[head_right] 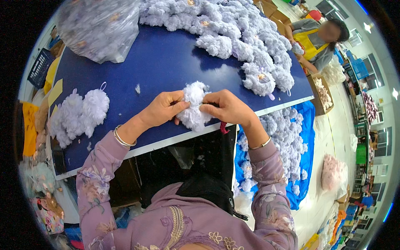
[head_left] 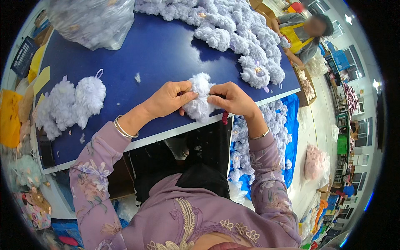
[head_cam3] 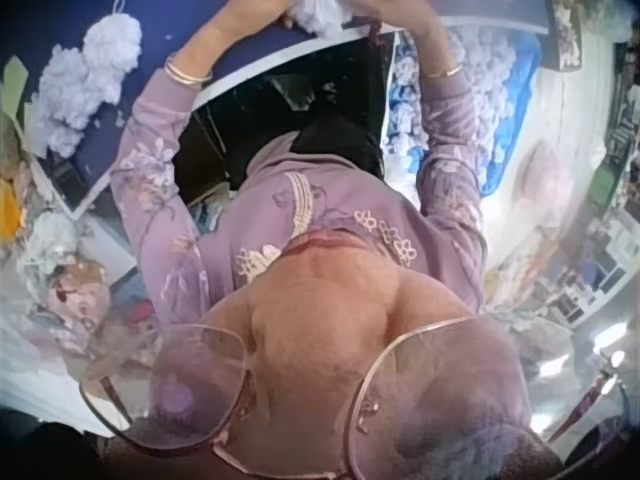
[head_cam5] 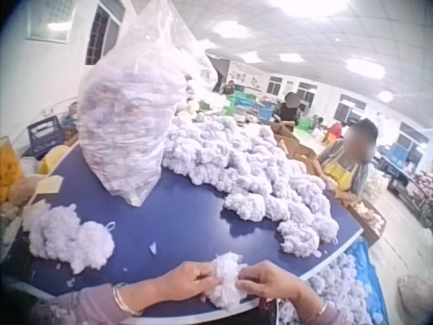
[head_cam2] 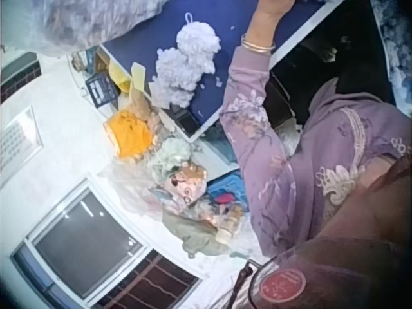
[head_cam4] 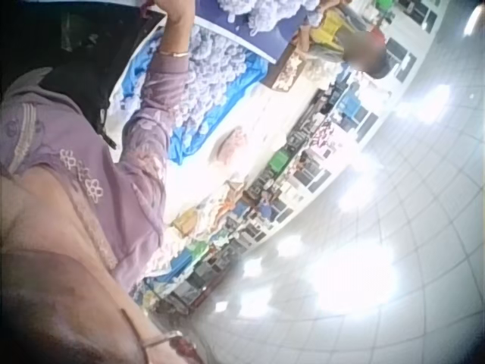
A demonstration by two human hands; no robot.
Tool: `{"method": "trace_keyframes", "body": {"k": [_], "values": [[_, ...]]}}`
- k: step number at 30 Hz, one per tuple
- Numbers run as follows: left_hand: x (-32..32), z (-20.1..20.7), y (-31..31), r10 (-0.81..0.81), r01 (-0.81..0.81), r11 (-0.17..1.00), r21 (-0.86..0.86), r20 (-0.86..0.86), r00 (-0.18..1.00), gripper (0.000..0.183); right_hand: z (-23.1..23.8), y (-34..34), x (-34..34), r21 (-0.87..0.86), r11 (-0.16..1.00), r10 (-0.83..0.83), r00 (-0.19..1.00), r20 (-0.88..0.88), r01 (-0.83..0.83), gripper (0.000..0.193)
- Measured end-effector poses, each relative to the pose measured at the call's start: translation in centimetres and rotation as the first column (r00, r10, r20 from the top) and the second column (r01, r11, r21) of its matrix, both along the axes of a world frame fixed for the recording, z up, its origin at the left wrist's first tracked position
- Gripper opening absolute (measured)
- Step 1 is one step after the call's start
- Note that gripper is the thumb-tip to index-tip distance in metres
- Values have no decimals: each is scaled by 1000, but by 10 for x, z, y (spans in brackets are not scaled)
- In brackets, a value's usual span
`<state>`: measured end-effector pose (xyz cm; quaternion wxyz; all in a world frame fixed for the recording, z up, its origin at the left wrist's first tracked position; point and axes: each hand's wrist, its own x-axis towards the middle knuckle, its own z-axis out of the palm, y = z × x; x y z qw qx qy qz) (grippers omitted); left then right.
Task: The person trims the fur of small stuffed animals using scissors. They pick up each item, snip stray fibers, and place the finished pieces on the table. The person also briefly handles a plastic container and a plastic bag during the process.
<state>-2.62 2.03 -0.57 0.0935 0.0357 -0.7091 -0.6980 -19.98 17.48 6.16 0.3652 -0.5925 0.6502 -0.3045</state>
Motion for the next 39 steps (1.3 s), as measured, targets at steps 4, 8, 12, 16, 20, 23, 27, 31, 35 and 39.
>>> {"method": "trace_keyframes", "body": {"k": [4,8,12,16,20,23,27,31,35,39], "values": [[2,7,2,-29,27,998,55,35,999,18,2,3,-9,54,996,67,996,59,-70,25],[4,14,3,-30,29,995,93,11,999,22,-8,2,-15,17,996,89,984,156,-92,26],[3,13,2,-15,15,998,66,9,1000,23,-18,5,-17,38,997,57,956,287,-71,26],[4,10,0,-13,13,1000,7,-16,1000,23,-28,6,-22,47,994,70,922,380,-95,26],[2,8,0,-35,36,998,46,-12,999,23,-30,8,-22,43,993,79,884,460,-111,27],[0,6,-3,-50,49,997,54,17,999,23,-35,8,-24,53,991,81,863,498,-124,28],[1,7,-4,-52,51,997,56,24,998,23,-38,8,-25,52,989,90,848,522,-137,27],[-6,4,-15,93,-89,993,-81,55,994,20,-34,3,-12,83,996,-75,876,476,40,26],[-16,3,-23,396,-511,727,-459,-328,858,12,-43,-12,16,32,945,-309,854,419,326,27],[-7,7,-18,453,-600,581,-550,-394,800,25,-51,-28,38,-120,858,-445,839,312,500,29]]}}
